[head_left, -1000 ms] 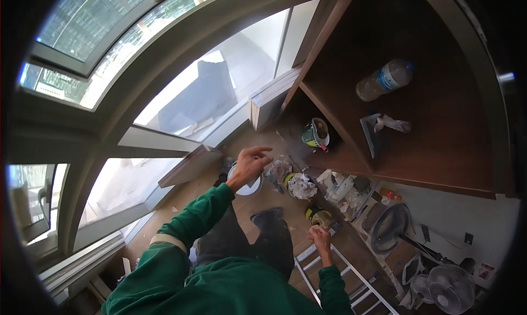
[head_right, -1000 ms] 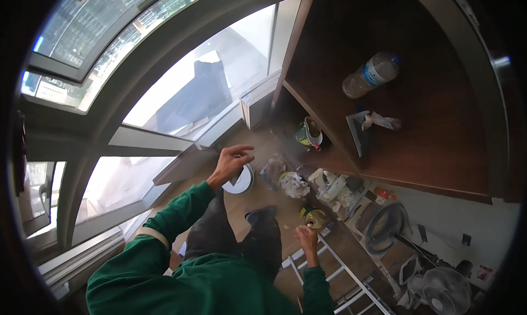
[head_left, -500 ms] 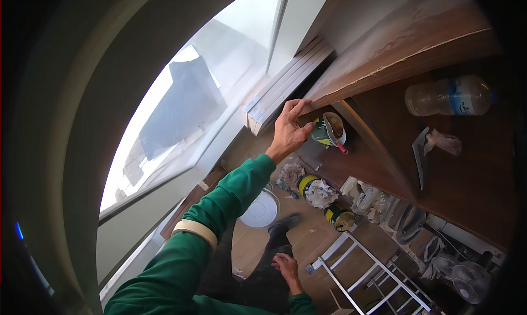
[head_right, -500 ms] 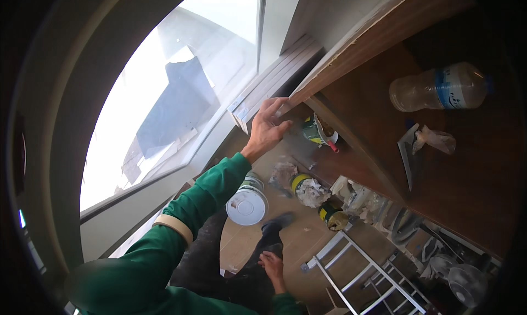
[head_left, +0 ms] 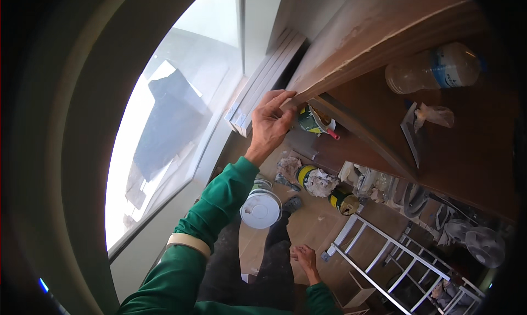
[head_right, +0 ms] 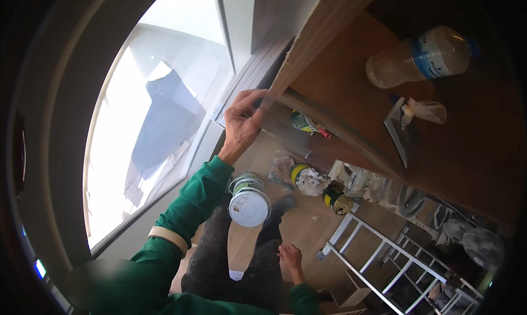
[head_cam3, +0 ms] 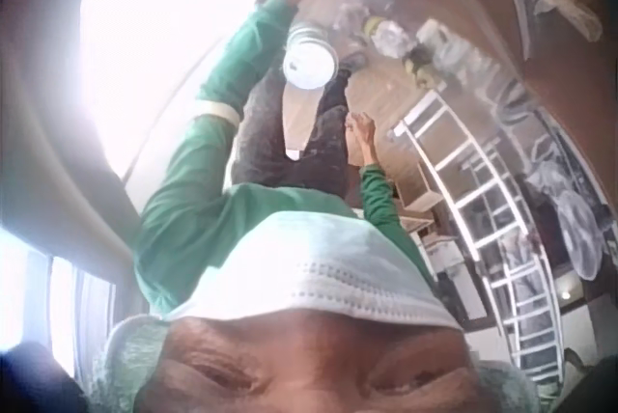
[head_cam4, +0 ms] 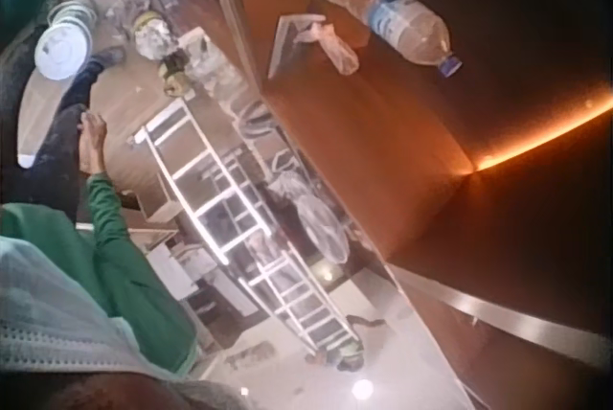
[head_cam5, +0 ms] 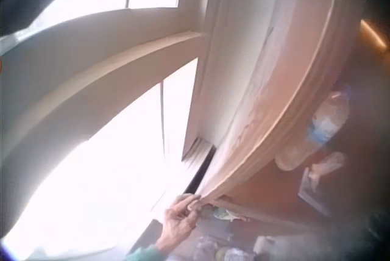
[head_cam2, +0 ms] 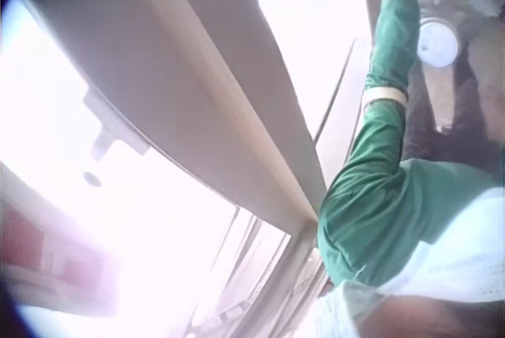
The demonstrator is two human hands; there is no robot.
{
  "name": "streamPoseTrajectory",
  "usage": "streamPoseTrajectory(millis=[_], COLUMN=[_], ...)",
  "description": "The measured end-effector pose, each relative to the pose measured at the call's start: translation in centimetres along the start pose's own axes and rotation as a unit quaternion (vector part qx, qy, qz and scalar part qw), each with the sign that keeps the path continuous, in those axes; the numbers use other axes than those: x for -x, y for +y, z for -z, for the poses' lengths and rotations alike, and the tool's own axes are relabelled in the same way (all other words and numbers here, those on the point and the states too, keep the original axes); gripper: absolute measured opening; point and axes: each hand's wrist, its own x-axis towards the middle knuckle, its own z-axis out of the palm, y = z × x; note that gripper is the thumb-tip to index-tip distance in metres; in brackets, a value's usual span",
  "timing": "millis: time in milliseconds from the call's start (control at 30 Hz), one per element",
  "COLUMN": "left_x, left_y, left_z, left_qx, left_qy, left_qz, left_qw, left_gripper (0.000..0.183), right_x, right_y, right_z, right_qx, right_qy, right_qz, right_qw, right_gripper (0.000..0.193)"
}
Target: The person trims the edge of a wooden cabinet using a utility knife, then walks through the room to pick up a small wooden block and a piece of wood. The person continues to handle the wood pieces while moving around the construction site.
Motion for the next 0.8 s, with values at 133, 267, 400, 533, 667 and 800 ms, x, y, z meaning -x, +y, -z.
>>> streamPoseTrajectory(millis=[133, 267, 400, 533, 667, 800], left_x=[-0.4, -0.9, -0.7, -1.0, -1.0, -1.0], left_y=[1.6, 1.5, 2.8, 2.7, 2.9, 2.3], left_z=[-0.2, -0.6, -1.1, -0.5, -0.5, -0.4], left_qx=[0.040, 0.021, 0.027, -0.027, -0.077, -0.065], left_qy=[0.022, 0.022, 0.000, 0.033, 0.035, 0.035], left_qz=[0.040, 0.034, 0.049, 0.014, -0.003, -0.007], left_qw=[0.998, 0.999, 0.998, 0.999, 0.996, 0.997], left_gripper=[0.018, 0.012, 0.019, 0.016, 0.010, 0.010], right_x=[-0.6, 1.7, 4.2, 3.0, -1.9, -6.2], right_y=[-5.2, -14.5, -20.4, -17.9, -10.0, -5.7], right_z=[3.5, 7.7, 11.5, 12.5, 12.5, 14.7], right_qx=[-0.026, -0.075, -0.086, -0.071, 0.013, -0.025], right_qy=[0.030, 0.045, 0.090, 0.097, 0.104, 0.102], right_qz=[0.097, 0.245, 0.321, 0.311, 0.221, 0.158], right_qw=[0.995, 0.966, 0.939, 0.943, 0.970, 0.982], right_gripper=[0.029, 0.028, 0.028, 0.032, 0.029, 0.029])
